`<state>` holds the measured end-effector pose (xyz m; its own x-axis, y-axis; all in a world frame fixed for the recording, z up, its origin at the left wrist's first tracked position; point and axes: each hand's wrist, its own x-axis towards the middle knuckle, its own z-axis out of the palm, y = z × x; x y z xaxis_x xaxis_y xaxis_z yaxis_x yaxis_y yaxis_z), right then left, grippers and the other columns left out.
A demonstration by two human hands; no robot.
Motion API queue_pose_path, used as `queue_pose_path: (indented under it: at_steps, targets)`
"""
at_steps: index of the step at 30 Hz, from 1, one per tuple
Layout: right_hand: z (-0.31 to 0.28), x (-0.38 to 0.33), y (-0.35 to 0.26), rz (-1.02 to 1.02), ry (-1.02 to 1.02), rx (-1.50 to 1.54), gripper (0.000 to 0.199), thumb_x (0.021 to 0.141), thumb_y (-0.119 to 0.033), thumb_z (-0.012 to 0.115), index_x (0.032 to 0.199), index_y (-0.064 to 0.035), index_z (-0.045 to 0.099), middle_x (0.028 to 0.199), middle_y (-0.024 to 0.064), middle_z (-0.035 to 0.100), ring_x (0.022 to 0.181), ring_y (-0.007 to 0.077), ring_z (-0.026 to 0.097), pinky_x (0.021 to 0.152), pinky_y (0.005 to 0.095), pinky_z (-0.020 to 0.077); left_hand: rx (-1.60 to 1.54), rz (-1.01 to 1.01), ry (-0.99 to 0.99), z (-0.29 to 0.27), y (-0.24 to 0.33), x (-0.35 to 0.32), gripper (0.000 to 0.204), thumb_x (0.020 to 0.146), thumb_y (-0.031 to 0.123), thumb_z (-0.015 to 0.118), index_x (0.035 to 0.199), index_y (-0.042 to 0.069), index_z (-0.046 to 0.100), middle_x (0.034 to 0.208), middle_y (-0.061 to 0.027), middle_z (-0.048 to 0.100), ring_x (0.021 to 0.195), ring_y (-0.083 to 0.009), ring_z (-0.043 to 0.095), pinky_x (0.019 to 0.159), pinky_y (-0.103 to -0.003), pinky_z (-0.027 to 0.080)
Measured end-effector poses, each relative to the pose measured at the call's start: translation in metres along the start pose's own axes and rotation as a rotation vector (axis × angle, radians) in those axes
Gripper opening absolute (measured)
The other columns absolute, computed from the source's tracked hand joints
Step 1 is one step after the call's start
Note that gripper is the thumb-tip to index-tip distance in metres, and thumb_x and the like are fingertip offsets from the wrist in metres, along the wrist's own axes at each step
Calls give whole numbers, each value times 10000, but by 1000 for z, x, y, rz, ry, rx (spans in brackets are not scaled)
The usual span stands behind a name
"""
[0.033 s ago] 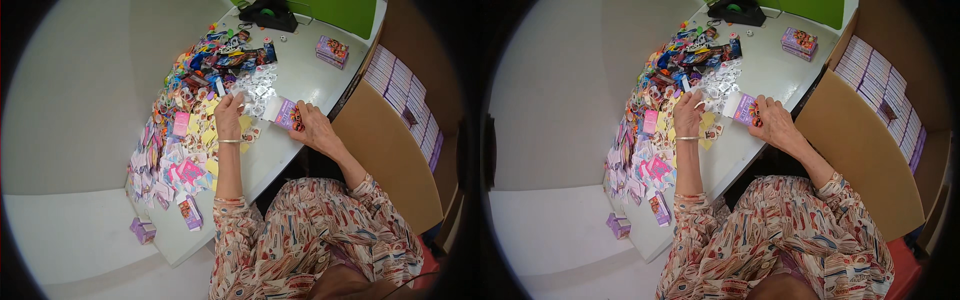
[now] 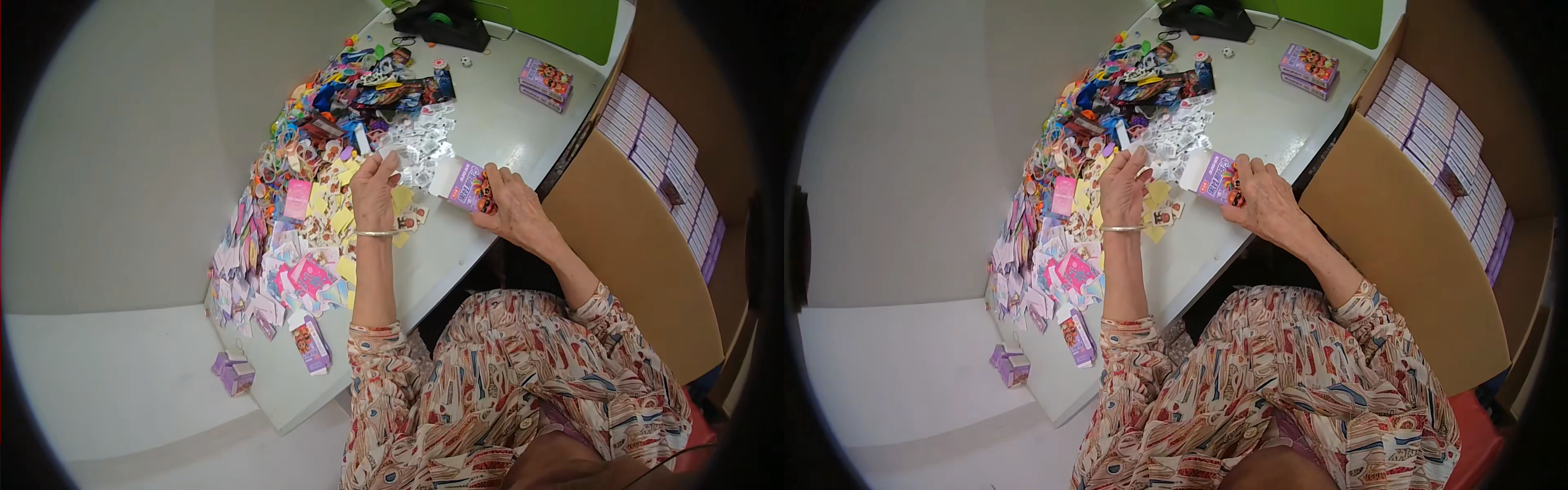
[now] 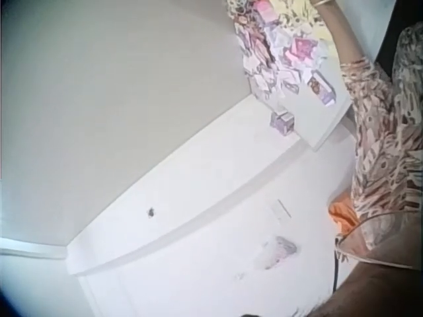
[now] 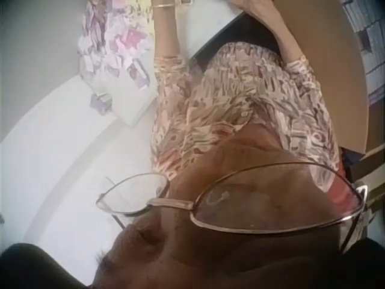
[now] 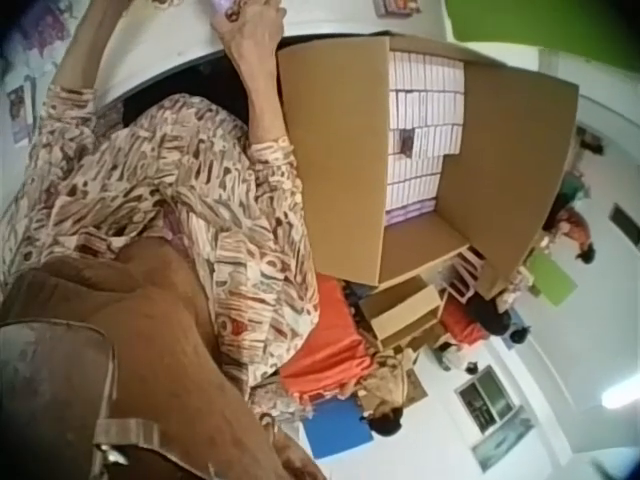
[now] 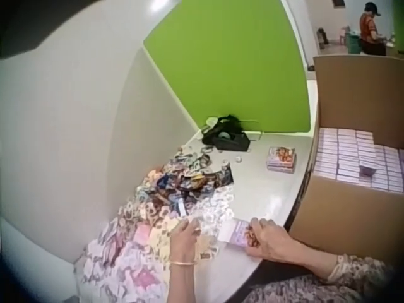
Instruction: Packing small product boxes into a larger cardboard carton.
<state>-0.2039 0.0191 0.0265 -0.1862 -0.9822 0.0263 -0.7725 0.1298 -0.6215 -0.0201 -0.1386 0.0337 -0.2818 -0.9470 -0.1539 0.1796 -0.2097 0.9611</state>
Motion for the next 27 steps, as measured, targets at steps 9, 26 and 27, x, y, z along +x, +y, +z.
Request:
queue_pose_path:
  at_steps: [9,26,27]
  targets:
    - [-9,14,-8,-202,-156,653,812,655,-265,794,1327,9,430,1180,134,529,1039,262,546,859,352,480,-67,-11,10,-28,3,-31,108,871,125,693,952,59,665,904,-20,670,790,-110,598,710,-233,444]
    - [40,42,-5,-431,95,285,724,685,-245,753,1262,45,424,1227,191,492,1062,356,541,933,384,447,88,323,161,7,33,-64,201,891,127,655,1068,31,648,1000,-10,640,715,-54,565,603,-191,444]
    - [39,41,-9,-403,148,248,719,684,-248,744,1263,36,425,1214,197,495,1057,372,538,924,405,447,84,345,178,8,32,-66,203,876,139,669,1047,32,652,1094,-37,614,821,-122,585,738,-269,464]
